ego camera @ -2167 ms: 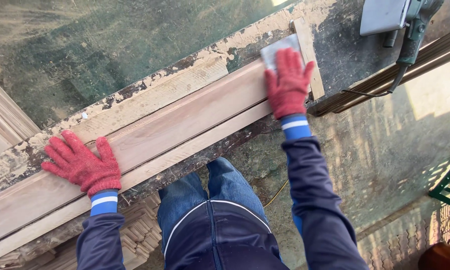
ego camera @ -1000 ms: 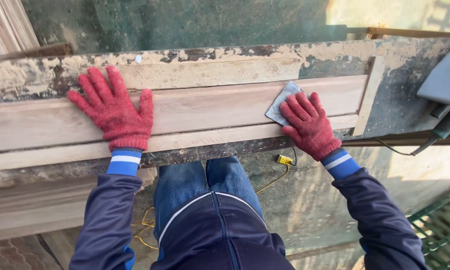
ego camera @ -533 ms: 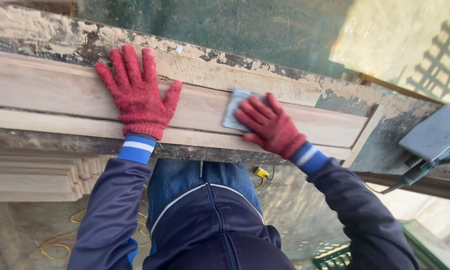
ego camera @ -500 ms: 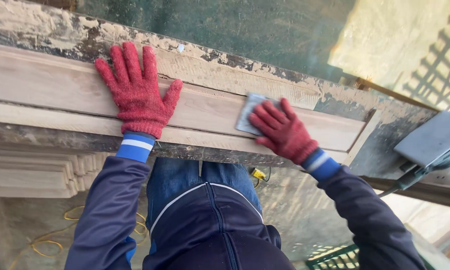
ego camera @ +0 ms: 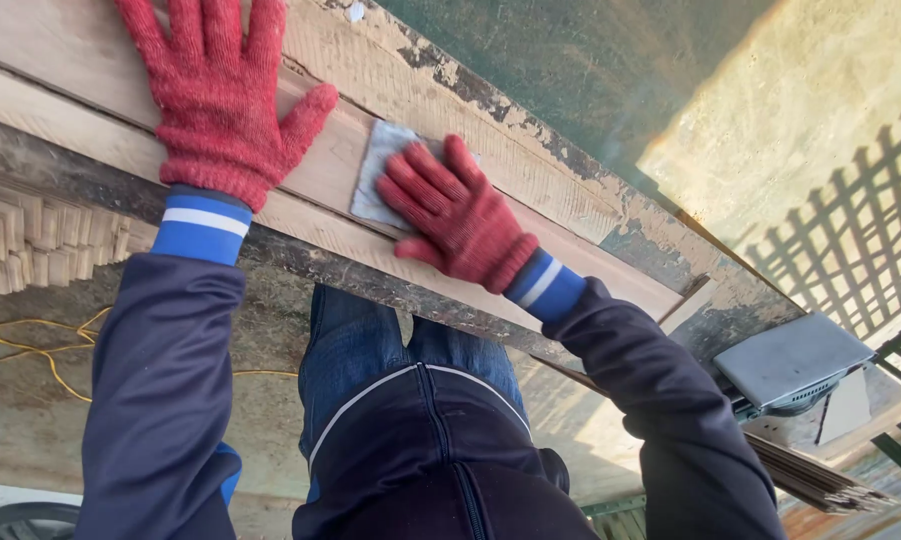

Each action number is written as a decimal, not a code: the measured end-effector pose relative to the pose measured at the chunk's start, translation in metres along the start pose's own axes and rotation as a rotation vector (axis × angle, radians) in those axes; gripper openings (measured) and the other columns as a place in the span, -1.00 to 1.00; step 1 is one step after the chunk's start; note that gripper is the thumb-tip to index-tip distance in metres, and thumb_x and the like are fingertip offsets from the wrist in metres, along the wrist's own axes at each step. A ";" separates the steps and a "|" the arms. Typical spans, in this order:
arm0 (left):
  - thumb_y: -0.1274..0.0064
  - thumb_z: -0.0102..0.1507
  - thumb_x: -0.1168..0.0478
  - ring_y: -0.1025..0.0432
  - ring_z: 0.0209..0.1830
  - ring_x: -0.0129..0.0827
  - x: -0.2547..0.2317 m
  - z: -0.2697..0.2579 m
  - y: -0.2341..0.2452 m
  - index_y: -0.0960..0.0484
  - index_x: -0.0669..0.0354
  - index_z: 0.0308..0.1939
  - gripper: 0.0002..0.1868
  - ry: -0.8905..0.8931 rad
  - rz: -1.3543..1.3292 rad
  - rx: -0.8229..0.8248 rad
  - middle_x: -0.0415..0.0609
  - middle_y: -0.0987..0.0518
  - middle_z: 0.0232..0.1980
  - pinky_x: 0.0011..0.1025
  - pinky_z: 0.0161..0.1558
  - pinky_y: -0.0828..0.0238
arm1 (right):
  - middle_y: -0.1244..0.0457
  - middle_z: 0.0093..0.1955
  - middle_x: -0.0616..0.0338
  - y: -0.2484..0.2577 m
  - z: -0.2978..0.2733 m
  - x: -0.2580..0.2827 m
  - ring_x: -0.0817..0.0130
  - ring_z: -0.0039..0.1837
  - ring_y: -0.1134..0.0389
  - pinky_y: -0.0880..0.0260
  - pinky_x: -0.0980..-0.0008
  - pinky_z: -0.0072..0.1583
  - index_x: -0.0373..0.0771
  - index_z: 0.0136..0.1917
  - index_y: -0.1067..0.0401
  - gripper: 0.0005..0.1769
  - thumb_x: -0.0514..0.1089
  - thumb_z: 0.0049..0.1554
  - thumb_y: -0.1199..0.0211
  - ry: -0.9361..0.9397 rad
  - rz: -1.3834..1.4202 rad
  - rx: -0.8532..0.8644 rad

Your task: Sanding wooden boards manually using sandpaper and with an electric orbital sander.

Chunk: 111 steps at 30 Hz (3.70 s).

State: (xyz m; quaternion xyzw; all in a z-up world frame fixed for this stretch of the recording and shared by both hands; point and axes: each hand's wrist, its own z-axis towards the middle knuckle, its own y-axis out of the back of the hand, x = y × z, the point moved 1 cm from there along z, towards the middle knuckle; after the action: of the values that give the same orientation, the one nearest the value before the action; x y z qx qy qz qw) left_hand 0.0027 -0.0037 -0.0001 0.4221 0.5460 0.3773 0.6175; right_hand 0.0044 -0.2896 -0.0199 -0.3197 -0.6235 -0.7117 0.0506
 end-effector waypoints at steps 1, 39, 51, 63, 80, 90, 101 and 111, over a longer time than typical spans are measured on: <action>-0.30 0.50 -0.01 -0.05 0.40 0.73 0.000 0.000 -0.001 -0.48 0.70 0.55 -0.19 0.011 0.016 -0.013 0.67 -0.19 0.51 0.63 0.24 0.42 | -0.09 0.60 -0.06 -0.001 0.003 -0.001 -0.06 0.63 -0.04 0.15 -0.24 0.60 -0.26 0.55 -0.21 -0.17 0.40 0.31 0.14 -0.002 -0.003 0.004; -0.27 0.54 -0.09 -0.13 0.37 0.64 0.006 -0.003 -0.013 -0.46 0.49 0.56 -0.24 0.024 0.089 -0.100 0.56 -0.24 0.49 0.56 0.24 0.26 | -0.08 0.64 0.01 -0.001 0.007 -0.002 0.00 0.68 0.04 0.45 -0.17 0.64 -0.18 0.61 -0.18 -0.10 0.50 0.30 0.07 -0.107 -0.057 -0.082; -0.18 0.52 -0.07 -0.04 0.44 0.64 -0.001 0.004 -0.001 -0.29 0.44 0.63 -0.19 0.092 0.021 -0.007 0.57 -0.14 0.54 0.57 0.27 0.35 | -0.10 0.61 0.06 0.016 -0.083 -0.005 -0.01 0.65 -0.01 0.30 -0.27 0.62 -0.12 0.58 -0.20 -0.12 0.49 0.25 0.02 -0.156 -0.233 0.125; -0.22 0.56 -0.09 -0.06 0.45 0.55 0.002 -0.003 -0.010 -0.32 0.39 0.61 -0.24 0.115 0.053 -0.045 0.48 -0.15 0.54 0.52 0.30 0.30 | -0.16 0.55 0.04 0.012 -0.097 0.022 -0.04 0.58 -0.14 0.06 -0.38 0.53 -0.18 0.53 -0.24 -0.14 0.46 0.24 0.08 -0.113 -0.152 0.069; -0.23 0.53 0.02 0.03 0.48 0.59 -0.003 0.005 0.008 -0.32 0.51 0.62 -0.23 0.097 0.008 -0.028 0.57 -0.12 0.55 0.52 0.32 0.42 | -0.14 0.58 0.07 -0.013 -0.100 0.034 0.03 0.61 -0.11 0.23 -0.33 0.59 -0.11 0.56 -0.21 -0.20 0.43 0.31 0.20 -0.240 -0.186 -0.019; -0.27 0.50 0.08 -0.03 0.43 0.64 -0.005 0.008 0.008 -0.36 0.51 0.58 -0.26 0.075 0.029 -0.044 0.61 -0.18 0.51 0.57 0.29 0.38 | -0.13 0.58 -0.05 -0.009 -0.042 0.026 -0.05 0.64 -0.04 0.40 -0.21 0.62 -0.24 0.56 -0.23 -0.04 0.54 0.26 0.12 -0.261 -0.197 -0.022; -0.23 0.54 0.16 0.06 0.46 0.68 -0.008 0.007 0.012 -0.31 0.57 0.62 -0.28 0.119 0.019 -0.004 0.63 -0.08 0.54 0.59 0.28 0.45 | 0.00 0.69 0.13 0.010 -0.112 0.017 0.14 0.71 0.11 0.53 -0.13 0.65 -0.09 0.65 -0.10 -0.10 0.49 0.28 0.02 -0.278 -0.241 0.049; -0.29 0.58 0.12 -0.15 0.36 0.70 0.002 -0.001 -0.006 -0.46 0.62 0.54 -0.34 0.025 0.094 -0.122 0.69 -0.30 0.45 0.54 0.26 0.36 | 0.01 0.68 0.06 -0.021 0.005 0.017 0.05 0.70 0.10 0.45 -0.17 0.65 -0.14 0.64 -0.12 0.03 0.63 0.25 0.19 -0.252 -0.170 -0.103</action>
State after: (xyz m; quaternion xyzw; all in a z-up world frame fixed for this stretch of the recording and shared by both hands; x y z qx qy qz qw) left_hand 0.0019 -0.0040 -0.0060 0.4042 0.5093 0.4434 0.6169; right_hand -0.0172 -0.2747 -0.0289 -0.3547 -0.6125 -0.6986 -0.1050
